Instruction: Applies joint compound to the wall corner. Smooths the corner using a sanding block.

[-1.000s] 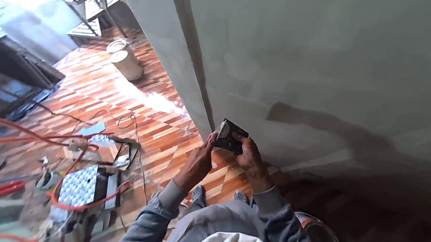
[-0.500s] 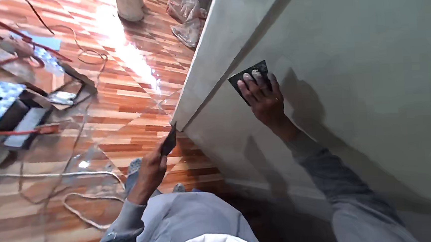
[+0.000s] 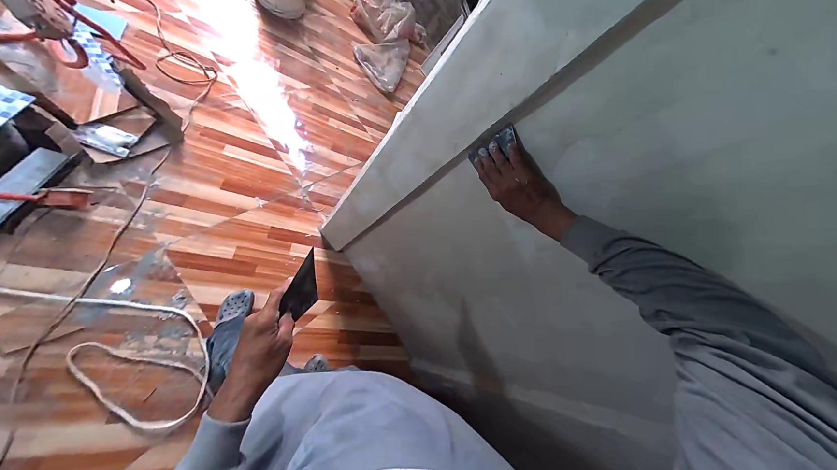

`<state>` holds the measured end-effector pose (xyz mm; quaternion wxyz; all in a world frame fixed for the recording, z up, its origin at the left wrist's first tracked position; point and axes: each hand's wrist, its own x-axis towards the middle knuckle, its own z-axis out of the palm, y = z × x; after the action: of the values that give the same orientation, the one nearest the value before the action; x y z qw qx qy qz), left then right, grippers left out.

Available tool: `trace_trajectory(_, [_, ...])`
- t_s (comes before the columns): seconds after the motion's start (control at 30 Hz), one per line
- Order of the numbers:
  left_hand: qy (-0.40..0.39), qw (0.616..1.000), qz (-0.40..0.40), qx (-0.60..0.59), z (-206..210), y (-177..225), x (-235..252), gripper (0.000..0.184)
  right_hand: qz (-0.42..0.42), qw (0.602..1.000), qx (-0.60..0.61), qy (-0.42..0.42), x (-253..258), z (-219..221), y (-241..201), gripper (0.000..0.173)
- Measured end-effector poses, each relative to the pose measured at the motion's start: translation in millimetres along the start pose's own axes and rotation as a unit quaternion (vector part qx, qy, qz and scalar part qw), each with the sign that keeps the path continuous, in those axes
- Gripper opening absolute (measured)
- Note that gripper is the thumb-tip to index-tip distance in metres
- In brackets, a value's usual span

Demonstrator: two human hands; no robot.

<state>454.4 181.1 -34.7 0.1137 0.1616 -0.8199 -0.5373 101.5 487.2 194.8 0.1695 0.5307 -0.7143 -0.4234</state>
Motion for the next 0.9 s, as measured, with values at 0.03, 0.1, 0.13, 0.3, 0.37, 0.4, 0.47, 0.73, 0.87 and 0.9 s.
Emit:
trace_trajectory(0.03, [0.003, 1.000, -0.001, 0.003, 0, -1, 0, 0.047, 0.006, 1.000, 0.005, -0.014, 0, -3, -1, 0.043])
trace_trajectory(0.1, [0.004, 1.000, 0.001, 0.003, 2, -2, 0, 0.048, 0.020, 1.000, 0.009, -0.020, -1, -1, -1, 0.044])
trace_trajectory(0.13, [0.000, 1.000, 0.001, 0.002, 4, -1, 1, 0.048, 0.025, 0.999, 0.009, -0.022, -2, 2, -1, 0.045])
trace_trajectory(0.3, [-0.037, 0.999, 0.000, -0.009, 15, 3, 10, 0.047, 0.043, 0.995, 0.030, -0.083, 1, -1, -2, 0.049])
trace_trajectory(0.37, [-0.052, 0.999, -0.004, -0.017, 22, 4, 17, 0.047, 0.047, 0.991, 0.035, -0.121, 3, -9, -3, 0.050])
trace_trajectory(0.4, [-0.059, 0.998, -0.005, -0.023, 25, 3, 21, 0.047, 0.046, 0.990, 0.033, -0.132, 4, -12, -3, 0.050])
trace_trajectory(0.47, [-0.076, 0.997, 0.001, -0.029, 31, 3, 30, 0.047, 0.048, 0.986, 0.040, -0.155, 4, -18, -5, 0.050])
trace_trajectory(0.73, [-0.084, 0.996, 0.026, -0.025, 30, -1, 64, 0.047, 0.064, 0.984, 0.022, -0.162, -24, -18, -22, 0.052])
trace_trajectory(0.87, [-0.077, 0.997, 0.025, -0.018, 24, -6, 70, 0.047, 0.069, 0.983, 0.023, -0.171, -43, -16, -31, 0.054])
trace_trajectory(0.9, [-0.079, 0.996, 0.025, -0.015, 24, -6, 71, 0.047, 0.070, 0.981, 0.028, -0.177, -47, -18, -33, 0.054])
